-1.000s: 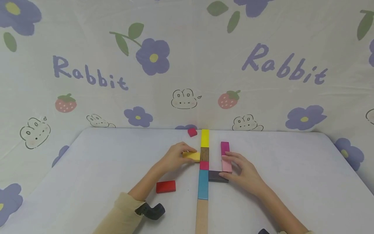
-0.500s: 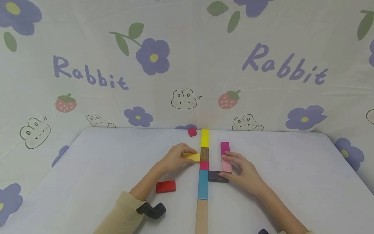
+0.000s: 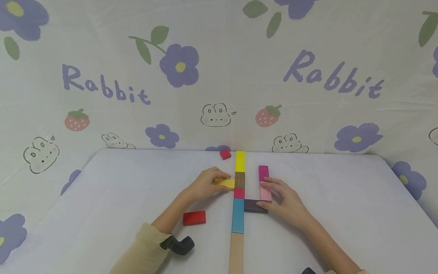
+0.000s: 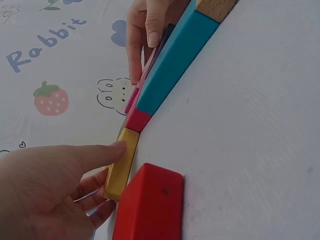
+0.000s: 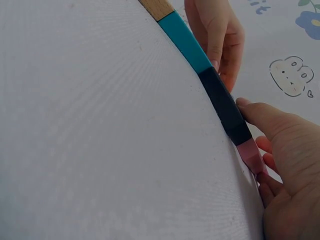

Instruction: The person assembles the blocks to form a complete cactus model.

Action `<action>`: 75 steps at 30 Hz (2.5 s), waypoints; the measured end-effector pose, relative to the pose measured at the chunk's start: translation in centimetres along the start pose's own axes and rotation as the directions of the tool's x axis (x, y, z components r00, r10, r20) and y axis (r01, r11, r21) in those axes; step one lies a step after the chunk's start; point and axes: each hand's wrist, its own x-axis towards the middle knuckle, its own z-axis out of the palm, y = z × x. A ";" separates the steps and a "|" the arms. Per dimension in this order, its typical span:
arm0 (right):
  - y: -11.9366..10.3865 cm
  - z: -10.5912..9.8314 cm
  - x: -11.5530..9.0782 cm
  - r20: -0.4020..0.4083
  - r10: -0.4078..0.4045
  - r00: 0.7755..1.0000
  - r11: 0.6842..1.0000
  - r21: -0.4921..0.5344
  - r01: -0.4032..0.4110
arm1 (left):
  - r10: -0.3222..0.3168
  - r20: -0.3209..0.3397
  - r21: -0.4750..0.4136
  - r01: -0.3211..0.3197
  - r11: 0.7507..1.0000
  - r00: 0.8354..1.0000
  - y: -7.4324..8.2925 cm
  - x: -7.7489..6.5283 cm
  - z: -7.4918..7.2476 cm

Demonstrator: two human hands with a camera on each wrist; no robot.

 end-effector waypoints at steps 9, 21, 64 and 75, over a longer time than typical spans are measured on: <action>0.2 0.1 0.0 0.002 0.002 1.000 1.000 0.006 -0.002 | 0.037 -0.035 0.009 -0.037 0.999 0.999 -0.9 -0.5 -0.3; 0.1 0.1 0.0 0.000 0.005 1.000 1.000 0.006 -0.005 | 0.007 -0.093 -0.073 -0.014 0.997 0.996 -2.0 -3.2 -1.6; -0.1 0.0 -0.1 0.001 0.002 1.000 1.000 0.000 -0.002 | 0.049 0.272 -0.172 -0.001 0.985 0.961 -3.8 -10.6 -4.5; -0.1 0.0 -0.1 0.001 -0.004 1.000 1.000 0.007 0.004 | 0.066 0.371 -0.177 0.001 0.984 0.926 -3.8 -10.5 -5.1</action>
